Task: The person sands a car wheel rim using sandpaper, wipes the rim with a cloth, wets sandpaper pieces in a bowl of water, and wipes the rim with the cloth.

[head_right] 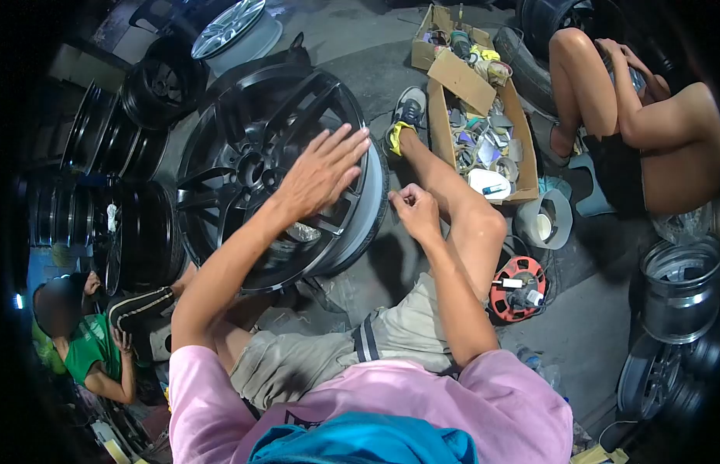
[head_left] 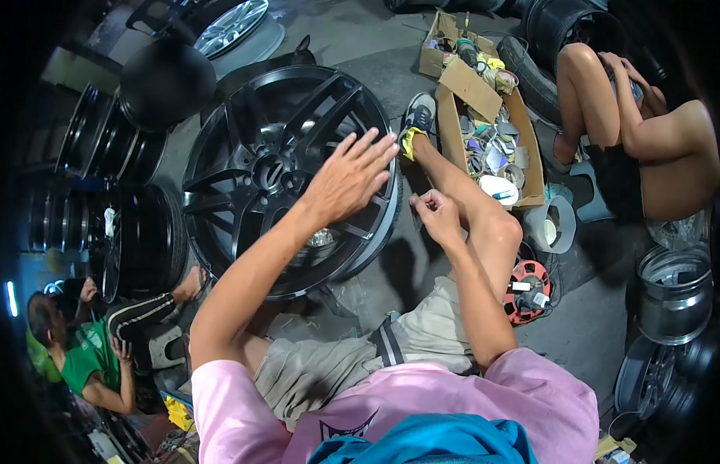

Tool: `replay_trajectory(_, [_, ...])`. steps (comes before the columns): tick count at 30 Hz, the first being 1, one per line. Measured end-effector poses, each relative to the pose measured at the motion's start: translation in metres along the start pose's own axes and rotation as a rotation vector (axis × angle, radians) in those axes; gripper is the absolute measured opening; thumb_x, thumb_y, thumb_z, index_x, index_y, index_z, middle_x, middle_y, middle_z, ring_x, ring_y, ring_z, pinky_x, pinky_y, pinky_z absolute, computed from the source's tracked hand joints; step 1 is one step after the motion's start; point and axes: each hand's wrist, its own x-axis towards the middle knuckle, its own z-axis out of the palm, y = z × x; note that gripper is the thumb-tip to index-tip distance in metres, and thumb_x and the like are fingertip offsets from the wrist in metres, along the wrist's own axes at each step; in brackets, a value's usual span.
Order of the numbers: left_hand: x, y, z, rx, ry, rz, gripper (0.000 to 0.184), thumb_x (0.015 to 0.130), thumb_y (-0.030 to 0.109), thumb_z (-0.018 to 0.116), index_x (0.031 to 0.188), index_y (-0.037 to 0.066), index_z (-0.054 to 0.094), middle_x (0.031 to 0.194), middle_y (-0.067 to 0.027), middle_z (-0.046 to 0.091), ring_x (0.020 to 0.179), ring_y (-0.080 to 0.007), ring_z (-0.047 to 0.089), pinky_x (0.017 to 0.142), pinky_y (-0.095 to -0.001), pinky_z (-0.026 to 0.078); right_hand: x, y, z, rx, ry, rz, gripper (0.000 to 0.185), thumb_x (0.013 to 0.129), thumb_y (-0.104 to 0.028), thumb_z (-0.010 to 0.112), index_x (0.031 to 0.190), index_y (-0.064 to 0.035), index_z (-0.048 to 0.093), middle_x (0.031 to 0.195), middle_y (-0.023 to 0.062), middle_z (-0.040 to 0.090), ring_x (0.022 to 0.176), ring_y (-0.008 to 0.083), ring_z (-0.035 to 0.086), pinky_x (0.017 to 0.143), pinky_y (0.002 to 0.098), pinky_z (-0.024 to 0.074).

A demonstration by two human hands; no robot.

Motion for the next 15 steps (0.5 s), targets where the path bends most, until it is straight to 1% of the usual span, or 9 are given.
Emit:
replay_trajectory(1, [0.009, -0.009, 0.004, 0.024, 0.005, 0.015, 0.053, 0.11, 0.027, 0.049, 0.158, 0.005, 0.047, 0.169, -0.0098, 0.04, 0.156, -0.0317, 0.036, 0.128, -0.0494, 0.027, -0.001, -0.006, 0.001, -0.089, -0.026, -0.008, 0.029, 0.093, -0.027, 0.082, 0.082, -0.0024, 0.07, 0.061, 0.0007, 0.058, 0.059, 0.0069, 0.048, 0.055, 0.031, 0.0397])
replay_trajectory(2, [0.018, -0.019, 0.007, 0.08, 0.014, 0.018, 0.052, 0.11, 0.028, 0.048, 0.158, 0.007, 0.047, 0.169, -0.0085, 0.04, 0.156, -0.0312, 0.036, 0.128, -0.0487, 0.027, -0.001, -0.012, 0.001, -0.148, -0.045, 0.029, 0.032, 0.091, -0.029, 0.082, 0.083, -0.001, 0.068, 0.063, 0.0078, 0.06, 0.058, 0.0142, 0.053, 0.057, 0.0351, 0.0438])
replay_trajectory(3, [0.027, -0.027, 0.01, 0.114, 0.011, -0.002, 0.052, 0.111, 0.029, 0.046, 0.158, 0.007, 0.047, 0.169, -0.008, 0.041, 0.156, -0.0313, 0.036, 0.128, -0.0491, 0.027, 0.0, -0.012, 0.002, -0.149, -0.043, 0.03, 0.032, 0.091, -0.029, 0.082, 0.083, -0.001, 0.068, 0.063, 0.0078, 0.06, 0.058, 0.0142, 0.053, 0.057, 0.0351, 0.0438])
replay_trajectory(5, [0.043, -0.042, 0.021, 0.154, 0.027, -0.061, 0.052, 0.112, 0.031, 0.046, 0.159, 0.008, 0.047, 0.168, -0.0084, 0.042, 0.156, -0.0317, 0.037, 0.127, -0.0496, 0.028, -0.002, -0.009, 0.002, -0.256, -0.052, -0.002, 0.035, 0.09, -0.03, 0.083, 0.083, 0.0002, 0.067, 0.068, 0.0129, 0.065, 0.061, 0.0238, 0.059, 0.062, 0.0403, 0.0483])
replay_trajectory(6, [0.049, -0.05, 0.024, 0.171, 0.047, -0.111, 0.051, 0.113, 0.032, 0.045, 0.159, 0.009, 0.047, 0.168, -0.0088, 0.043, 0.155, -0.0329, 0.038, 0.126, -0.0508, 0.03, -0.002, -0.011, 0.002, -0.283, -0.075, 0.023, 0.037, 0.089, -0.031, 0.083, 0.083, 0.001, 0.066, 0.074, 0.0182, 0.068, 0.067, 0.0335, 0.064, 0.068, 0.045, 0.0514])
replay_trajectory(7, [0.054, -0.058, 0.028, 0.208, 0.071, -0.15, 0.052, 0.113, 0.033, 0.044, 0.158, 0.008, 0.047, 0.167, -0.0098, 0.044, 0.154, -0.035, 0.039, 0.125, -0.0528, 0.032, -0.003, -0.01, 0.003, -0.283, -0.08, 0.021, 0.037, 0.089, -0.031, 0.083, 0.083, 0.001, 0.066, 0.074, 0.0182, 0.068, 0.067, 0.0335, 0.064, 0.068, 0.045, 0.0514])
replay_trajectory(9, [0.06, -0.067, 0.033, 0.23, 0.1, -0.259, 0.053, 0.112, 0.033, 0.045, 0.158, 0.007, 0.047, 0.167, -0.0113, 0.044, 0.154, -0.0367, 0.039, 0.123, -0.0546, 0.034, -0.004, -0.009, 0.004, -0.347, -0.109, 0.019, 0.036, 0.089, -0.031, 0.082, 0.083, 0.0009, 0.066, 0.077, 0.0198, 0.069, 0.072, 0.0377, 0.067, 0.07, 0.0467, 0.0523])
replay_trajectory(12, [0.059, -0.059, 0.034, 0.219, 0.109, -0.29, 0.054, 0.112, 0.033, 0.045, 0.158, 0.005, 0.046, 0.166, -0.0127, 0.044, 0.152, -0.0377, 0.04, 0.122, -0.0552, 0.035, -0.005, -0.011, 0.007, -0.35, -0.139, 0.032, 0.036, 0.089, -0.031, 0.082, 0.084, 0.0012, 0.066, 0.078, 0.0216, 0.069, 0.076, 0.041, 0.068, 0.072, 0.0483, 0.0528])
replay_trajectory(15, [0.045, -0.044, 0.025, 0.177, 0.064, -0.185, 0.052, 0.112, 0.03, 0.045, 0.157, 0.005, 0.047, 0.166, -0.0125, 0.045, 0.15, -0.0355, 0.044, 0.12, -0.0515, 0.037, -0.007, -0.016, 0.008, -0.372, -0.16, 0.019, 0.036, 0.089, -0.03, 0.082, 0.084, 0.0015, 0.065, 0.078, 0.0222, 0.069, 0.076, 0.0414, 0.067, 0.072, 0.0483, 0.0524])
